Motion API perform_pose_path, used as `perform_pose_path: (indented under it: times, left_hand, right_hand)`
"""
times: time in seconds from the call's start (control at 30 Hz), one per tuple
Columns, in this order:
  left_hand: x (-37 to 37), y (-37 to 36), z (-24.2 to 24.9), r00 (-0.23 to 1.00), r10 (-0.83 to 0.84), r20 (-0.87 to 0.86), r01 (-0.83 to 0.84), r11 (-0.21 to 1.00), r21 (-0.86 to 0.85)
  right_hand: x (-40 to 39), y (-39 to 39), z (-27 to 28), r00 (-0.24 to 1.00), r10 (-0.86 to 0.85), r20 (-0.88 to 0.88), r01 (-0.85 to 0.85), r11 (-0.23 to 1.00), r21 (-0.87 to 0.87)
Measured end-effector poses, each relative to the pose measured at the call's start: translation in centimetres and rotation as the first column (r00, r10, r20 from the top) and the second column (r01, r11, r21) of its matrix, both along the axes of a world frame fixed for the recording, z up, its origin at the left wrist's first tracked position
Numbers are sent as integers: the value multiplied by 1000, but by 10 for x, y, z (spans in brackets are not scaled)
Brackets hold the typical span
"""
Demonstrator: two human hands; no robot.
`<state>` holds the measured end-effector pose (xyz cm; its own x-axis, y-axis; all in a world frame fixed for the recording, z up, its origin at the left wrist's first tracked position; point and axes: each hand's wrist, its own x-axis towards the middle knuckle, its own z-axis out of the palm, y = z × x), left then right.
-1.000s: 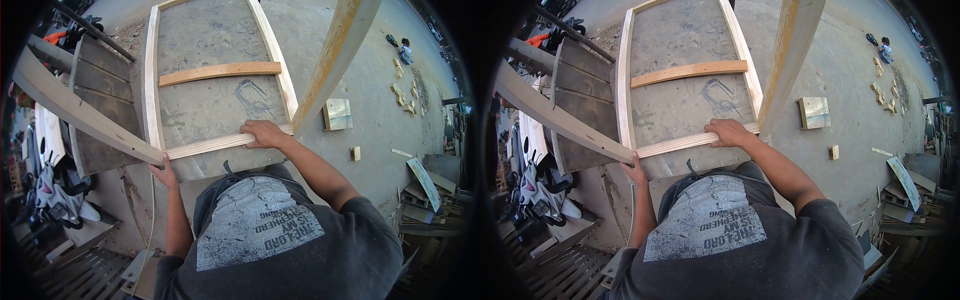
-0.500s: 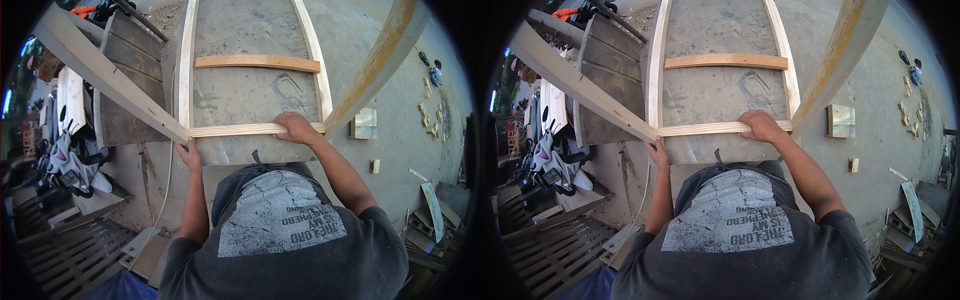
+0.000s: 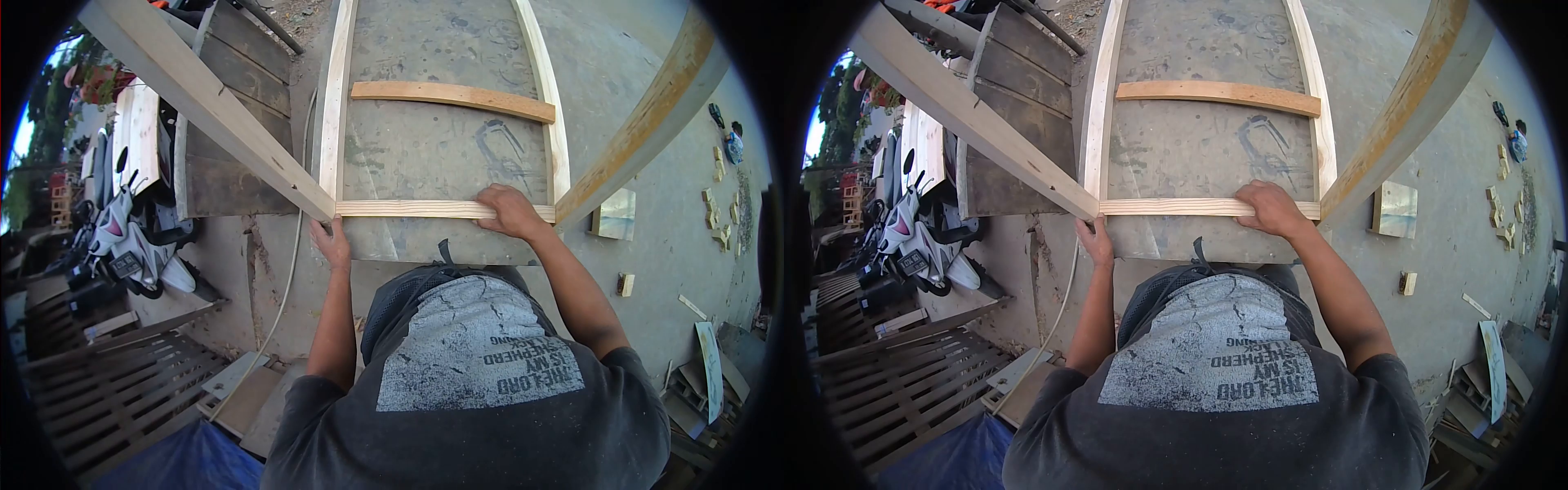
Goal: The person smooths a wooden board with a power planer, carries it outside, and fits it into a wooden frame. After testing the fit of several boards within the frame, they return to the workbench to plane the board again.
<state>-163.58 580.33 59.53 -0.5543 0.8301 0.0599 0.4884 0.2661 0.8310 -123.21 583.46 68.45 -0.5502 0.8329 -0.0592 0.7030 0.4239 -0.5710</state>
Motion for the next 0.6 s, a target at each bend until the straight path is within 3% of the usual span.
perform_pose_path:
  times: [0.6]
  left_hand:
    - [-7, 1, -8, 999, -6, 37, 7, 1000, -17]
  right_hand:
    - [0, 1, 3, 1000, 3, 16, -3, 1000, 3]
